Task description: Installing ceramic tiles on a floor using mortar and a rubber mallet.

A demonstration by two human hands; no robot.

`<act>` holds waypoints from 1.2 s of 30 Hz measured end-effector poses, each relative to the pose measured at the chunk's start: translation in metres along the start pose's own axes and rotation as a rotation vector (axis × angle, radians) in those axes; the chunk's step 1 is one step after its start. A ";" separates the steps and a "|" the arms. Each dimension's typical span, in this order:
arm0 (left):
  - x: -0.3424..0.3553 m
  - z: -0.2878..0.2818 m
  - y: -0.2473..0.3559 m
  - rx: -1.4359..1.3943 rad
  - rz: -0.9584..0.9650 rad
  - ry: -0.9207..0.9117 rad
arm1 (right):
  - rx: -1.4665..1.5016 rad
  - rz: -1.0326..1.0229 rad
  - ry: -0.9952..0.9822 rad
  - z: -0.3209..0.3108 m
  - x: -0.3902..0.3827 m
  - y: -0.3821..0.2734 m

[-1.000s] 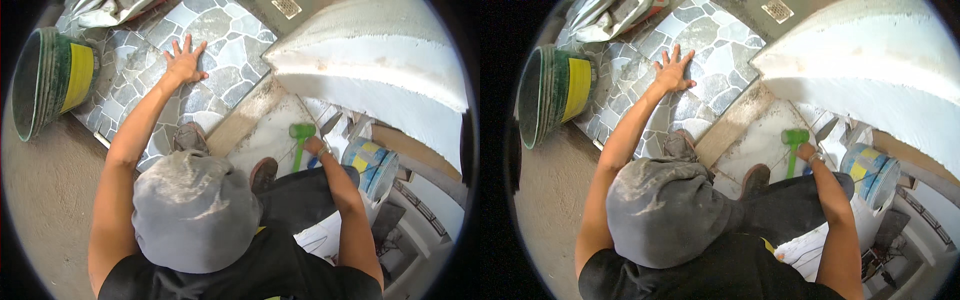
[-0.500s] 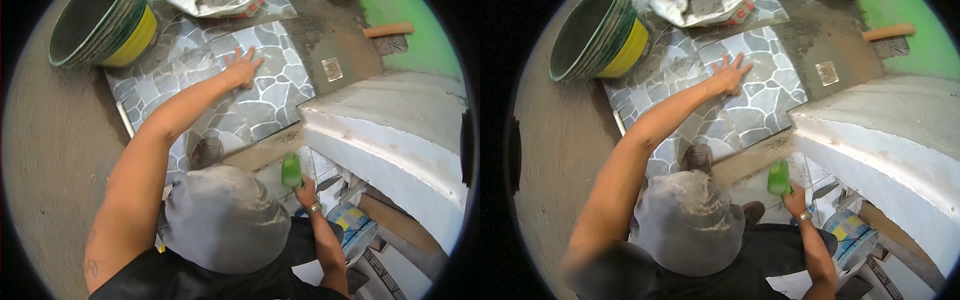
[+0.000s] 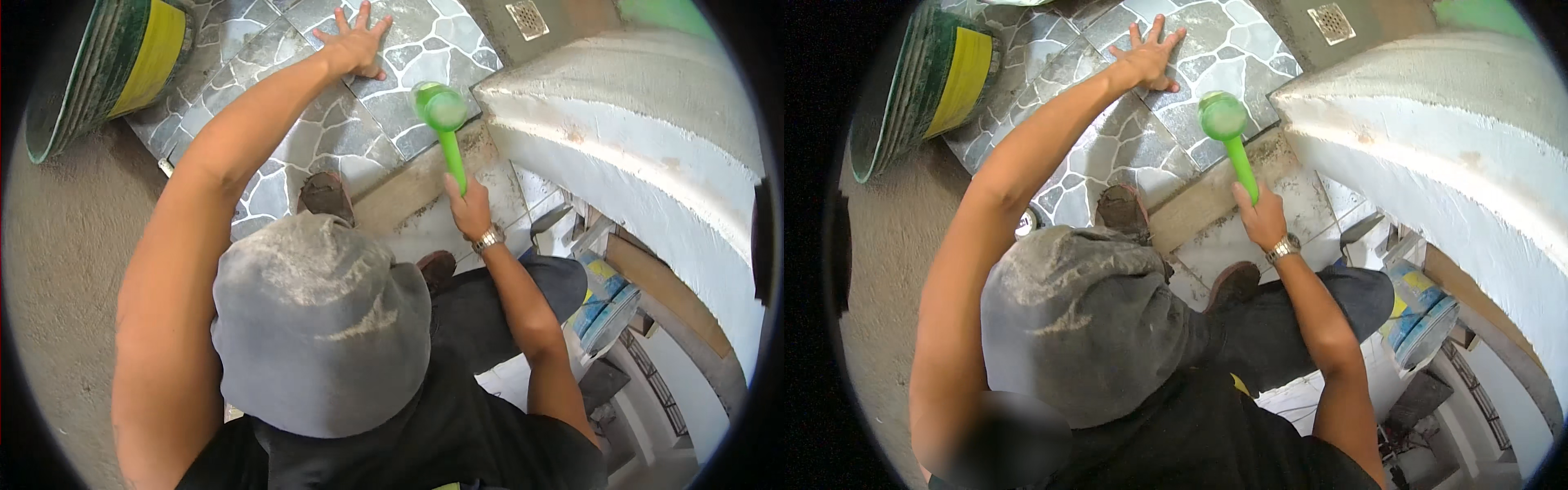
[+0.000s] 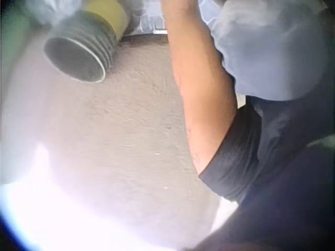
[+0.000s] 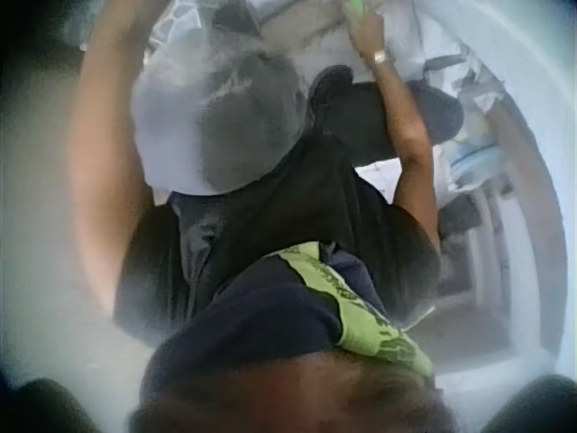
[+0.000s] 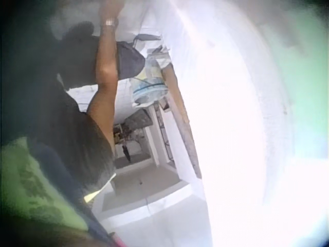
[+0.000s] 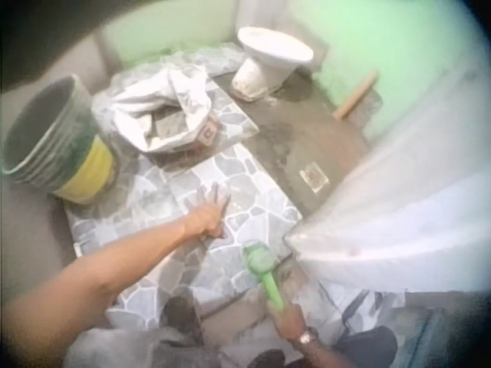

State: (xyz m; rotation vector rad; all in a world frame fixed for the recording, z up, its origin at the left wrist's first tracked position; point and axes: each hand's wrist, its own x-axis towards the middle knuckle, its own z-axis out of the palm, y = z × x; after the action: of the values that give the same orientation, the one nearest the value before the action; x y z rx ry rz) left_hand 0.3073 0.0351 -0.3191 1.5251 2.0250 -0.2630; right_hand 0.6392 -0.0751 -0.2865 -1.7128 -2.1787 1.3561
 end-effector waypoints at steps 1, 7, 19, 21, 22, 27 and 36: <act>-0.001 -0.002 0.002 0.006 -0.009 0.004 | -0.030 0.003 -0.022 0.000 0.000 0.002; -0.004 -0.001 0.001 0.056 -0.018 -0.006 | 0.000 -0.038 0.002 -0.002 0.001 -0.008; 0.001 -0.001 0.006 0.074 -0.002 0.014 | -0.092 -0.042 -0.008 -0.006 0.005 0.021; 0.003 0.005 -0.004 0.080 -0.014 0.015 | -0.109 -0.059 -0.023 -0.004 0.008 0.022; 0.005 0.008 -0.008 0.081 -0.021 0.006 | -0.129 -0.067 -0.041 -0.005 0.008 0.022; 0.005 0.004 -0.003 0.068 0.005 -0.001 | 0.037 -0.029 -0.009 -0.012 -0.002 0.003; 0.011 -0.004 0.010 0.108 0.035 -0.010 | 0.001 -0.019 0.018 -0.006 0.003 0.031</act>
State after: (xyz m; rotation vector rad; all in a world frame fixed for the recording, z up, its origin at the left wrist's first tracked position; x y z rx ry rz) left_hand 0.3129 0.0490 -0.3204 1.6190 2.0029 -0.3708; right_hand 0.6648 -0.0689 -0.3040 -1.6935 -2.1786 1.3312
